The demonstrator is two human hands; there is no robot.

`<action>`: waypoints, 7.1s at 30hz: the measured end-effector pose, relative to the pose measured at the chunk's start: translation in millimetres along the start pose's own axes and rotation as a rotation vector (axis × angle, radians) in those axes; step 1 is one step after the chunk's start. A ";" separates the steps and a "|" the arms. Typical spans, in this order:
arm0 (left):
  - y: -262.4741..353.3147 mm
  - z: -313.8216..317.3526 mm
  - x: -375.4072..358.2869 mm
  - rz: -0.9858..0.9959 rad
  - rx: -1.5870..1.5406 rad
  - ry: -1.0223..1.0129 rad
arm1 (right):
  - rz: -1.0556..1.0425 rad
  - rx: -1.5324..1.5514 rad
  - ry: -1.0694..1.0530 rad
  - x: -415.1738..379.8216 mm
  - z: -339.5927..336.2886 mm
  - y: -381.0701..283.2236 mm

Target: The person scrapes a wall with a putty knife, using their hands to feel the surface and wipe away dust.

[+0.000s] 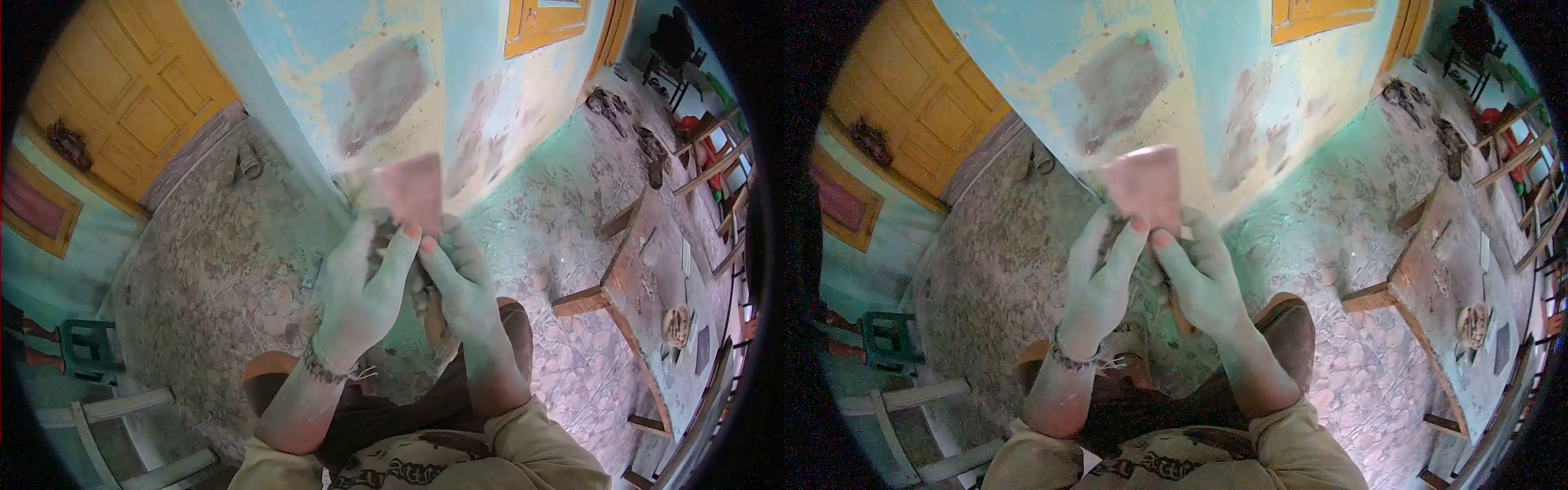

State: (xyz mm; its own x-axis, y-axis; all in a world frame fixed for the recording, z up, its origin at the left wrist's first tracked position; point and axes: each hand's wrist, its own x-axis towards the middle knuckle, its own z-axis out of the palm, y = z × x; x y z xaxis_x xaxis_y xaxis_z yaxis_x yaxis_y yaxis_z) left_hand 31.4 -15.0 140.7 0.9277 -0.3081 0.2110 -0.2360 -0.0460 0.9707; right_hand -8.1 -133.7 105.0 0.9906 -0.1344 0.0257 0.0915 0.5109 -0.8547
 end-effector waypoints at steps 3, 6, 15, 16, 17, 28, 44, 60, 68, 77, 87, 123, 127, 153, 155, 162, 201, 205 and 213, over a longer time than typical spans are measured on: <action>-7.7 10.7 13.4 -0.032 -0.201 0.053 | -0.038 -0.037 -0.077 19.9 10.9 -8.0; -6.2 20.0 26.6 0.057 -0.248 0.154 | -0.220 -0.012 -0.006 35.4 26.5 -1.2; -12.4 31.6 35.0 0.080 -0.186 0.287 | -0.238 -0.030 0.022 45.9 18.2 0.9; -10.9 32.0 35.0 0.072 -0.202 0.285 | -0.248 -0.040 0.028 46.3 18.2 1.1; -9.7 32.2 35.4 0.064 -0.217 0.284 | -0.257 -0.050 0.033 46.7 18.5 1.1; -7.8 27.8 41.6 0.109 -0.172 0.305 | -0.302 -0.016 0.039 50.4 25.7 1.3; -15.4 27.2 44.0 0.112 -0.247 0.312 | -0.287 0.071 0.043 56.2 27.3 3.0; -4.4 24.2 45.5 0.164 -0.181 0.318 | -0.275 0.032 0.039 54.4 32.4 -3.1; 4.4 22.6 47.5 0.125 -0.203 0.325 | -0.278 0.028 0.052 54.1 37.2 -4.9; 3.7 23.4 48.6 0.124 -0.099 0.348 | -0.261 0.064 0.050 53.5 37.9 -5.9; 7.8 15.6 40.8 0.121 -0.191 0.325 | -0.290 -0.087 0.056 56.6 40.6 -4.6; 5.9 13.7 35.1 0.178 -0.218 0.355 | -0.319 0.042 0.045 45.5 50.0 0.2; 10.5 13.4 38.1 0.202 -0.175 0.372 | -0.327 -0.077 0.032 48.5 45.8 -3.9; 25.2 6.7 43.5 0.234 -0.108 0.374 | -0.353 -0.055 0.050 48.9 64.2 -23.6; 34.4 3.1 49.2 0.234 -0.145 0.361 | -0.395 -0.055 0.034 55.8 65.0 -21.6; 40.9 3.4 45.9 0.258 -0.087 0.361 | -0.363 -0.091 0.070 50.9 70.7 -32.3; 75.7 -6.4 58.8 0.258 -0.144 0.312 | -0.471 -0.103 0.047 64.6 90.6 -59.5; 67.6 -2.1 56.5 0.265 -0.143 0.346 | -0.460 -0.027 0.046 60.5 88.7 -49.6; 72.1 -4.8 57.1 0.262 -0.197 0.346 | -0.491 -0.159 0.062 62.3 88.9 -51.1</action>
State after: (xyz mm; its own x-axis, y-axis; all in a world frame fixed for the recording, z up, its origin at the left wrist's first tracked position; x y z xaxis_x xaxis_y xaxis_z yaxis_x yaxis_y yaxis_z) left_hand 68.7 -31.4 223.3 0.8939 0.0511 0.4453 -0.4468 0.1825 0.8758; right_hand 57.9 -92.7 196.3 0.8265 -0.3781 0.4171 0.5227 0.2404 -0.8179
